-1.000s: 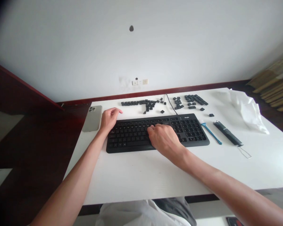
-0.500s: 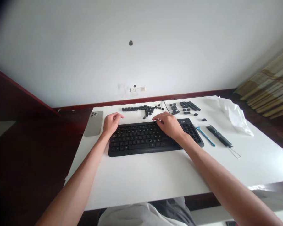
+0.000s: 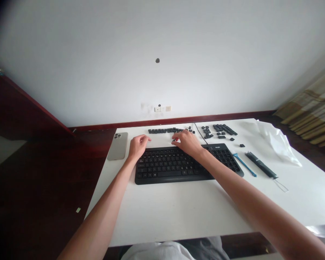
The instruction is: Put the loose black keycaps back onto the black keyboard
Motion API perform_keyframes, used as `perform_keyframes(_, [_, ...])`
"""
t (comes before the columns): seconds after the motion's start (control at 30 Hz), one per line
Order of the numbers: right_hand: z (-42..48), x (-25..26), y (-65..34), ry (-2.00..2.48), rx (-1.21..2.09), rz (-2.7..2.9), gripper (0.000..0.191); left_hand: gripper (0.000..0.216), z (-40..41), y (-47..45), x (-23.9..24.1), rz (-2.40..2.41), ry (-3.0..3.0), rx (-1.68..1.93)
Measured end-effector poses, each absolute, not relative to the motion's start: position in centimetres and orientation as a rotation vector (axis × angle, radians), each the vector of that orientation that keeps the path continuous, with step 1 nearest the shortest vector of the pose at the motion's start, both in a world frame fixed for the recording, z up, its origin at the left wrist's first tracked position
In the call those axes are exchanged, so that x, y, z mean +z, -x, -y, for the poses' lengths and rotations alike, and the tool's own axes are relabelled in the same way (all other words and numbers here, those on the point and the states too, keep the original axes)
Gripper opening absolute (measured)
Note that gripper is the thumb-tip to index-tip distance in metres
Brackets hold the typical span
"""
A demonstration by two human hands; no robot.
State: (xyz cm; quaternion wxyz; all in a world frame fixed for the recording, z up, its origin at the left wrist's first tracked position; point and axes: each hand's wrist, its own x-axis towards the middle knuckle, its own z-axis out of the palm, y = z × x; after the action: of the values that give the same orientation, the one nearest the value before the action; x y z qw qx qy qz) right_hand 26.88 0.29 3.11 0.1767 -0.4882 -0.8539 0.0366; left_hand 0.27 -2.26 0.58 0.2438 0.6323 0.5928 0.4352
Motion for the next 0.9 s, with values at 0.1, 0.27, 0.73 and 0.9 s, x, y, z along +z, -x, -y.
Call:
perform_keyframes(0.1, [-0.4, 2.6, -26.4, 1.433, 0.130, 2.401, 0.009, 0.032, 2.3, -0.2, 0.6, -1.627, -1.730, 1.179])
perform_keyframes(0.27, [0.4, 3.3, -26.5, 1.284, 0.175, 2.360, 0.011, 0.033, 2.4, -0.2, 0.7, -1.643, -1.727, 1.150])
perform_keyframes(0.73, [3.0, 4.4, -32.8, 1.443, 0.315, 2.060, 0.023, 0.032, 2.1, -0.3, 0.4, -1.654, -1.759, 1.145])
perform_keyframes(0.9, [2.7, 4.3, -34.4, 1.472, 0.254, 1.987, 0.022, 0.031, 2.1, -0.4, 0.5, -1.651, -1.782, 1.134])
